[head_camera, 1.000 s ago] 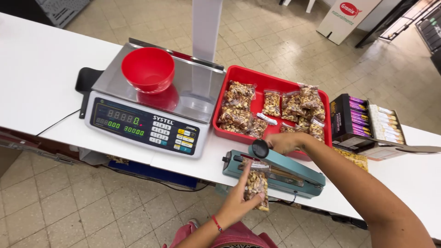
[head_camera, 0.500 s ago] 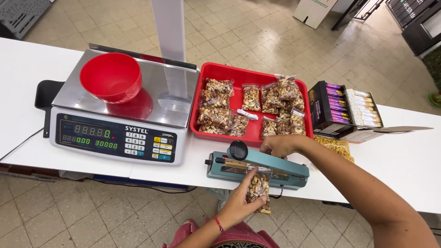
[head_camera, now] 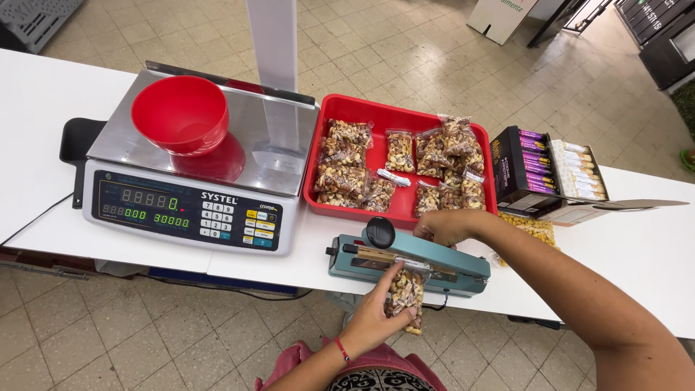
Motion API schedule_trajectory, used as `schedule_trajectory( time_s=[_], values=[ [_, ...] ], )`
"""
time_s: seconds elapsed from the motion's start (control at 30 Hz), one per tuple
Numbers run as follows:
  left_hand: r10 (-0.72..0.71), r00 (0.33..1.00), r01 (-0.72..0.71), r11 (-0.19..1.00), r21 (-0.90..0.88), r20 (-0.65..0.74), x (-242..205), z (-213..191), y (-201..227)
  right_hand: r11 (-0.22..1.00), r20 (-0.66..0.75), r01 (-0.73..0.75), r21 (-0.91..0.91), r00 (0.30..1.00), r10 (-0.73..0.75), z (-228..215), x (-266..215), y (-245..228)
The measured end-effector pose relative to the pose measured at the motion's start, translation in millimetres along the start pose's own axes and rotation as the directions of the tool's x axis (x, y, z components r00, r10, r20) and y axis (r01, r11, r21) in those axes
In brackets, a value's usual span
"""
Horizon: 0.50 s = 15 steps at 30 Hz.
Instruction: The person seals clear plastic bags filled with a nut and chocolate snack mix using a handheld heat sealer. After sealing, the person places the bags into a red tray on the counter.
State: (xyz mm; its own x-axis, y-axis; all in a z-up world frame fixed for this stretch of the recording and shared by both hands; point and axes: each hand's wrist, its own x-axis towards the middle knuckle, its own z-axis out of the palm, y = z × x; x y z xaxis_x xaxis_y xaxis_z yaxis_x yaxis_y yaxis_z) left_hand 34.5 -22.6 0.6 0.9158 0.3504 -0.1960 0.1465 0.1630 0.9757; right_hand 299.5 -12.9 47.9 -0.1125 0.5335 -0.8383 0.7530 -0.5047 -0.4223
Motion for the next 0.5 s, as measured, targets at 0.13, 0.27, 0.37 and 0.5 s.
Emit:
schedule_trajectory(
  time_s=[0.13, 0.27, 0.37, 0.5],
  values=[
    [0.043, 0.999, -0.042, 0.998, 0.053, -0.021, 1.9, 1.7, -6.8, 0.999, -0.046, 0.026, -0.038, 0.999, -0.027, 1.0, -1.7, -0.3],
    [0.065, 0.996, -0.063, 0.997, 0.037, -0.053, 4.1, 4.0, -13.1, 0.993, -0.098, 0.116, -0.024, 0.988, -0.118, -0.7, -7.9, 6.5],
    [0.097, 0.993, -0.094, 0.995, 0.044, -0.066, 5.2, 3.1, -14.2, 0.954, -0.209, 0.285, -0.09, 0.931, -0.298, 0.0, -23.3, -4.6],
    [0.093, 0.993, -0.091, 0.995, 0.034, -0.077, 5.8, 5.4, -15.6, 0.901, -0.418, 0.433, -0.001, 0.818, -0.394, 29.6, -42.6, -28.1]
  ],
)
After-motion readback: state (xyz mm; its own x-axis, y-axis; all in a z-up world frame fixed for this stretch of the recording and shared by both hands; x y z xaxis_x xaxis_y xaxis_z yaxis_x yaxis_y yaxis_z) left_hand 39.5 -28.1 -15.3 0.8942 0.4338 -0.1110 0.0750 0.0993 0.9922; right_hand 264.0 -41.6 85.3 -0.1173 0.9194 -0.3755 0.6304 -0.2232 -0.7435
